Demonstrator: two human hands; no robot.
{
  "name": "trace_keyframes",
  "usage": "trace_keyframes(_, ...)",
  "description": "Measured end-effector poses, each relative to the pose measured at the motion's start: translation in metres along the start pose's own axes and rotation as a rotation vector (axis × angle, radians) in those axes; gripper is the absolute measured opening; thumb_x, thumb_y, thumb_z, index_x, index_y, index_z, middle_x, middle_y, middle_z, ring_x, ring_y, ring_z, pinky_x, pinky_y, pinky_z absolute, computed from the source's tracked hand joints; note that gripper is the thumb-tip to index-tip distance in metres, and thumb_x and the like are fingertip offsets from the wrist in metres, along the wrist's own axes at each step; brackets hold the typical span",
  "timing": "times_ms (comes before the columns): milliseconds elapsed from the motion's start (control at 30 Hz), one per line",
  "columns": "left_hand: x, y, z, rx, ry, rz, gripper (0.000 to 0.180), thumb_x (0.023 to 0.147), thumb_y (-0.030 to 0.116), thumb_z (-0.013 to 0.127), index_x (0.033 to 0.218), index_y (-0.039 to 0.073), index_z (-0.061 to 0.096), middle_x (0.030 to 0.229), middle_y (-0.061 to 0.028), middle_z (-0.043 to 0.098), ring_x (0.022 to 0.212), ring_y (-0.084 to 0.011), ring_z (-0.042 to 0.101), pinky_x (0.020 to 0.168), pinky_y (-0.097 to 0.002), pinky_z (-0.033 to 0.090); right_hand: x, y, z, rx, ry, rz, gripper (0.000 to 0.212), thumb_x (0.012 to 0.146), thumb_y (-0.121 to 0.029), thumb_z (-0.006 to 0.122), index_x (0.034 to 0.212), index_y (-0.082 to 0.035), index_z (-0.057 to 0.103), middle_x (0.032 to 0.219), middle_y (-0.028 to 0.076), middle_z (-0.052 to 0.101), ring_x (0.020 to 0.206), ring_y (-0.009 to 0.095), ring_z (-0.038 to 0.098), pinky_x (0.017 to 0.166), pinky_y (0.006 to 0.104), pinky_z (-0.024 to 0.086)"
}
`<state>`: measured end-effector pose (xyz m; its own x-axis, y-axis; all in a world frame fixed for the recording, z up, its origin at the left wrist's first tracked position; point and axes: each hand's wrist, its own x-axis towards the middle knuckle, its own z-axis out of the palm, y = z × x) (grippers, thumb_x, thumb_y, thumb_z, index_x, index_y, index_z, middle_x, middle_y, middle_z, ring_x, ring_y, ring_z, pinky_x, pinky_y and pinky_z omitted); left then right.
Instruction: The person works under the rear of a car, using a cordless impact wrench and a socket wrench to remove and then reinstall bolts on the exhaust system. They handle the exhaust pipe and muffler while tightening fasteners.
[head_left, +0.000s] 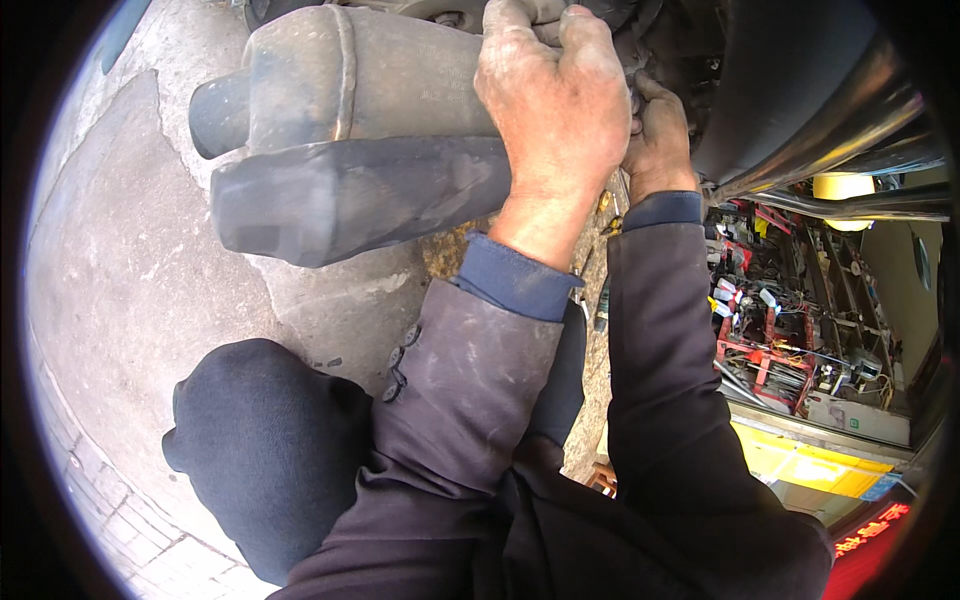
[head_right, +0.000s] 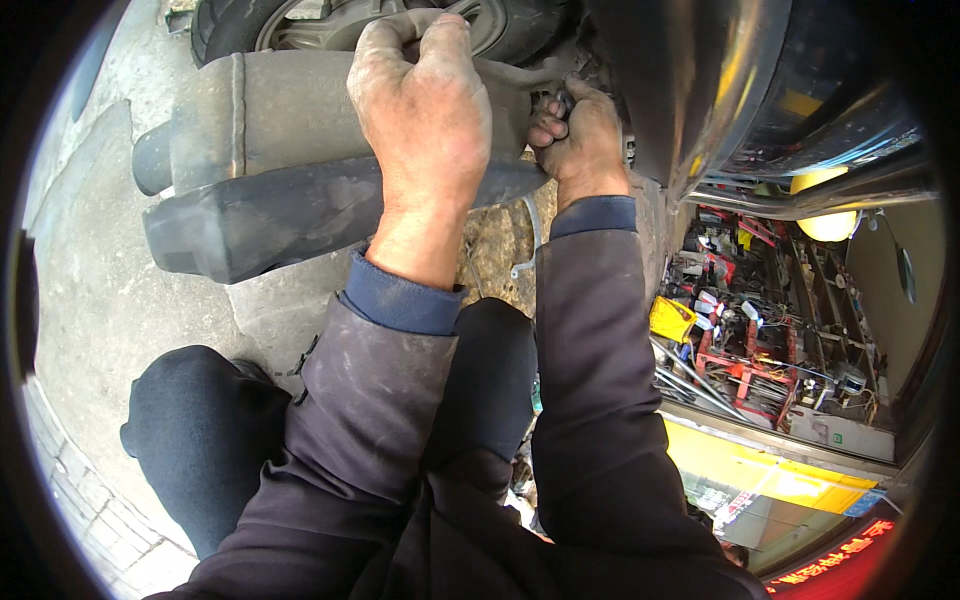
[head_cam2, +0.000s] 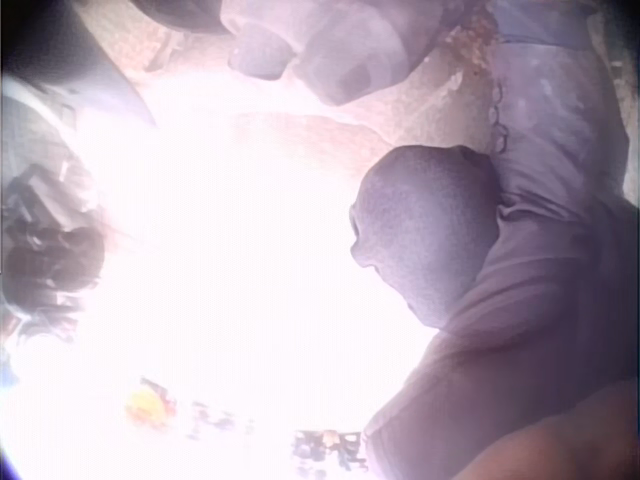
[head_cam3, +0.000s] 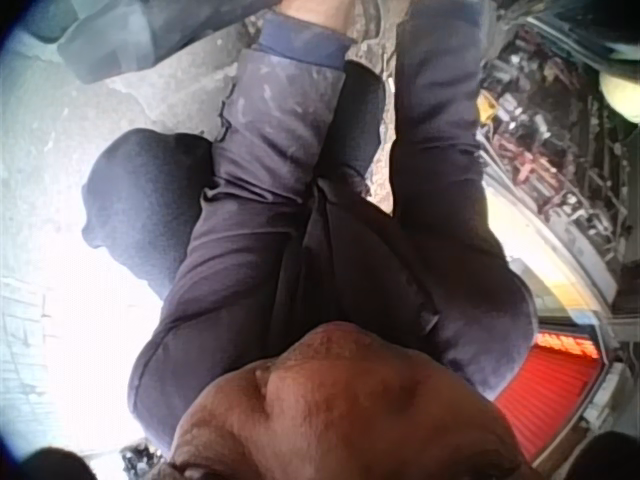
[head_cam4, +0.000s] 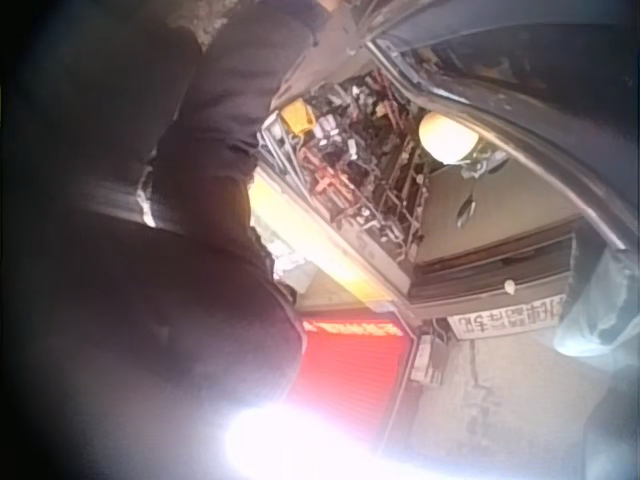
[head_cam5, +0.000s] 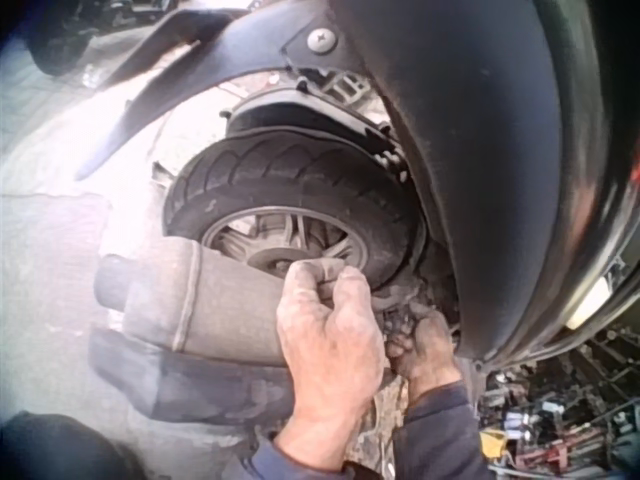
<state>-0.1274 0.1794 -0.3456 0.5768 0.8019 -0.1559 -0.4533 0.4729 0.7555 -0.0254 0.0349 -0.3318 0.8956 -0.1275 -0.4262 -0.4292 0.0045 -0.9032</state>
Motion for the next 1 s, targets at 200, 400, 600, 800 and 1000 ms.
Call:
trace_keyframes(200, 0.002, 0.003, 0.001, -0.002, 0.013, -0.040, 0.020, 0.088, 0.012, 0.063, 0.089, -0.008, 0.065, 0.078, -0.0119, 0.067, 0.072, -0.0168, 0.059, 0.071, -0.0328, 0.049, -0.004, -0.001, -0.008, -0.064, -0.002, -0.025, 0.016, 0.105, -0.024, 0.044, 0.092, -0.016, 0.046, 0.058, -0.001, 0.038, 0.042, 0.011, 0.029, 0.043, 0.0274, 0.026)
trace_keyframes(400, 0.001, 0.009, -0.002, -0.009, -0.009, -0.092, 0.019, 0.091, 0.013, 0.060, 0.092, -0.006, 0.062, 0.078, -0.0138, 0.067, 0.072, -0.0191, 0.061, 0.068, -0.0343, 0.050, -0.011, -0.005, -0.023, -0.091, -0.115, -0.005, 0.015, 0.105, -0.024, 0.045, 0.092, -0.016, 0.048, 0.056, -0.002, 0.039, 0.041, 0.011, 0.030, 0.043, 0.0269, 0.025)
trace_keyframes(600, -0.003, 0.009, 0.000, -0.056, 0.003, -0.140, 0.019, 0.093, 0.013, 0.058, 0.094, -0.006, 0.061, 0.079, -0.0148, 0.066, 0.073, -0.0205, 0.062, 0.068, -0.0356, 0.050, 0.027, 0.002, 0.016, 0.095, -0.150, -0.052, 0.020, 0.101, -0.022, 0.049, 0.084, -0.012, 0.050, 0.062, 0.003, 0.048, 0.048, 0.017, 0.042, 0.048, 0.0323, 0.037)
trace_keyframes(800, 0.003, 0.001, -0.001, 0.059, 0.018, 0.007, 0.020, 0.087, 0.013, 0.064, 0.090, -0.007, 0.066, 0.079, -0.0121, 0.067, 0.074, -0.0172, 0.060, 0.072, -0.0332, 0.050, 0.040, 0.003, 0.064, 0.439, -0.201, -0.057, 0.020, 0.099, -0.022, 0.047, 0.089, -0.007, 0.057, 0.078, 0.009, 0.061, 0.072, 0.025, 0.061, 0.071, 0.0376, 0.054)
trace_keyframes(1000, 0.001, 0.000, -0.001, 0.022, 0.022, -0.022, 0.021, 0.088, 0.012, 0.064, 0.093, -0.008, 0.065, 0.079, -0.0116, 0.067, 0.073, -0.0163, 0.059, 0.071, -0.0325, 0.049, 0.005, 0.005, -0.013, 0.020, -0.051, -0.067, 0.021, 0.103, -0.022, 0.044, 0.088, -0.011, 0.054, 0.065, 0.004, 0.048, 0.049, 0.016, 0.040, 0.046, 0.0316, 0.033)
